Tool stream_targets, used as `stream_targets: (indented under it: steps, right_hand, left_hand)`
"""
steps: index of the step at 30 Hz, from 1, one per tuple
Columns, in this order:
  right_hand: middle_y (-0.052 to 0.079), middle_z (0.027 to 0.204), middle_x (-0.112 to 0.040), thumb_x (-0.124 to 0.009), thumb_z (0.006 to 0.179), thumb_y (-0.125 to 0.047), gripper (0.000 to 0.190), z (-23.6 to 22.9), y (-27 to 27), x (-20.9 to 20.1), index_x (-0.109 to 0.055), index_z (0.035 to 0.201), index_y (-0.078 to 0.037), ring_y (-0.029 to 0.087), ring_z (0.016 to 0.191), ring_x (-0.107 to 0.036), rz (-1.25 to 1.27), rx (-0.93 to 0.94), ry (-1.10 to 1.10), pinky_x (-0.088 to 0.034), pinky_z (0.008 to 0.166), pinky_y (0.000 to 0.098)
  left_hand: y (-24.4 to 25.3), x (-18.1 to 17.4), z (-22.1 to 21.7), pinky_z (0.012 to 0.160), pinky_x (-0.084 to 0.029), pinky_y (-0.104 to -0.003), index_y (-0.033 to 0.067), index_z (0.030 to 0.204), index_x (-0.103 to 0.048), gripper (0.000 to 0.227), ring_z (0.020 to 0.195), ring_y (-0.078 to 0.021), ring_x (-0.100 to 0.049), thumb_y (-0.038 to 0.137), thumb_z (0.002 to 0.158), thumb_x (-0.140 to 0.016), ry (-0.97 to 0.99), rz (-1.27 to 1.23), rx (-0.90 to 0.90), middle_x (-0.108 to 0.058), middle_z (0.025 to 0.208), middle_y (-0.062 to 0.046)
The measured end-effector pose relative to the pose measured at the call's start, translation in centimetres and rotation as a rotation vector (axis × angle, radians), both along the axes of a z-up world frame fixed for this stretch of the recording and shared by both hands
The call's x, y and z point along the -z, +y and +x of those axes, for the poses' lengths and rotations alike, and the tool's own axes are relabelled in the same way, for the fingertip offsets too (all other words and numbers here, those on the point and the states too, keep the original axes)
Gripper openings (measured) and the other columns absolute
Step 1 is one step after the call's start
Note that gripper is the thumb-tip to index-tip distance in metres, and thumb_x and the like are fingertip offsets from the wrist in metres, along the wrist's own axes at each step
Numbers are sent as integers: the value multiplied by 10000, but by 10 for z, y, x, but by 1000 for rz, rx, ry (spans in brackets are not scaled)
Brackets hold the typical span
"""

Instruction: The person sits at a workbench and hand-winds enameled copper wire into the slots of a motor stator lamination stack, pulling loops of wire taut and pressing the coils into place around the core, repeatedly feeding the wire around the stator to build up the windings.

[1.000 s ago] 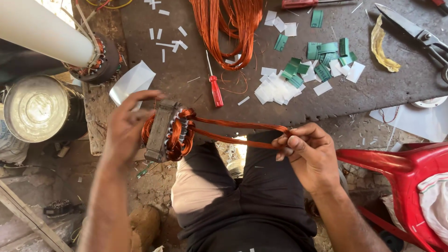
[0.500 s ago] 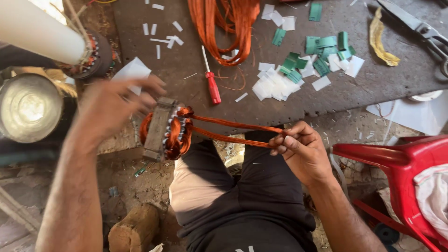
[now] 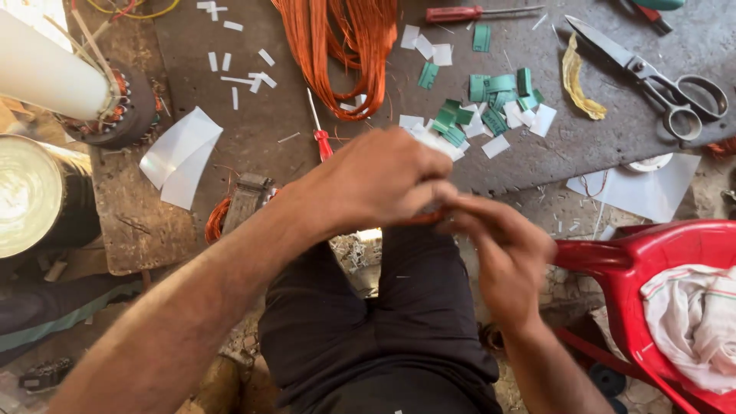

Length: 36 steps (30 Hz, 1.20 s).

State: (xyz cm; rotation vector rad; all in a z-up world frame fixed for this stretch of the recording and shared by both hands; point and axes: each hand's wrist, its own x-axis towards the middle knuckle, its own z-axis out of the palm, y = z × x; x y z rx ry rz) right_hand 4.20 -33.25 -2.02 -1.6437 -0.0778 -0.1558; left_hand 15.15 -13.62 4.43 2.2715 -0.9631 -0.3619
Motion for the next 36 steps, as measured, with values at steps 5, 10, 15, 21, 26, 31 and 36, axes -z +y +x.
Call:
stream_targets:
  steps: [5, 10, 15, 21, 26, 31, 36]
  right_hand:
    - [180, 1070, -725, -638, 854, 74, 248, 1, 44, -55, -689, 1093, 29, 304, 980, -756, -539, -173, -548, -632, 862, 407]
    - [193, 1002, -699, -628, 684, 77, 447, 33, 81, -37, -681, 1123, 14, 359, 889, -719, -826, -580, -605, -586, 745, 438]
    - [134, 924, -711, -612, 701, 47, 481, 51, 25, -62, -746, 1153, -46, 274, 786, -723, -877, -896, -363, -579, 657, 394]
    - [164, 842, -688, -644, 740, 21, 91, 51, 53, -72, -713, 794, -4, 277, 744, -706, -1476, -1024, -336, -589, 628, 402]
    - [165, 890, -709, -616, 726, 39, 220, 43, 54, -73, -719, 917, 6, 275, 807, -729, -1305, -870, -507, -596, 726, 392]
    - [147, 1101, -762, -597, 924, 74, 251, 34, 76, -23, -722, 1134, 15, 241, 1008, -772, -434, -340, -309, -599, 894, 331]
    - [138, 1051, -761, -603, 1063, -15, 154, 33, 114, 25, -700, 1152, 65, 214, 953, -725, 609, -298, 218, -600, 906, 373]
  left_hand:
    - [6, -10, 2, 566, -466, -457, 44, 775, -716, 357, 525, -303, -579, 361, 938, -699, 57, -103, -91, -654, 628, -148]
    - [3, 0, 6, 550, -464, -438, 37, 735, -702, 383, 519, -275, -586, 372, 922, -711, 69, -125, -73, -666, 619, -120]
    - [3, -6, 9, 581, -452, -452, 23, 704, -738, 461, 533, -296, -574, 428, 924, -744, 109, -19, -27, -653, 576, -142]
    - [11, -14, 7, 575, -525, -414, 65, 761, -767, 339, 507, -209, -640, 397, 828, -787, 66, -92, -70, -682, 584, -98]
    - [8, 5, 13, 423, -473, -364, 82, 814, -766, 288, 443, -185, -600, 295, 971, -651, -190, 132, -134, -679, 604, -78]
    - [16, 5, 21, 286, -384, -279, 65, 953, -764, 249, 384, -126, -553, 234, 1023, -596, -364, 200, -378, -672, 565, -60]
    - [22, -8, 18, 447, -515, -431, 42, 764, -747, 382, 496, -291, -662, 331, 986, -632, -239, 197, -577, -687, 594, -159]
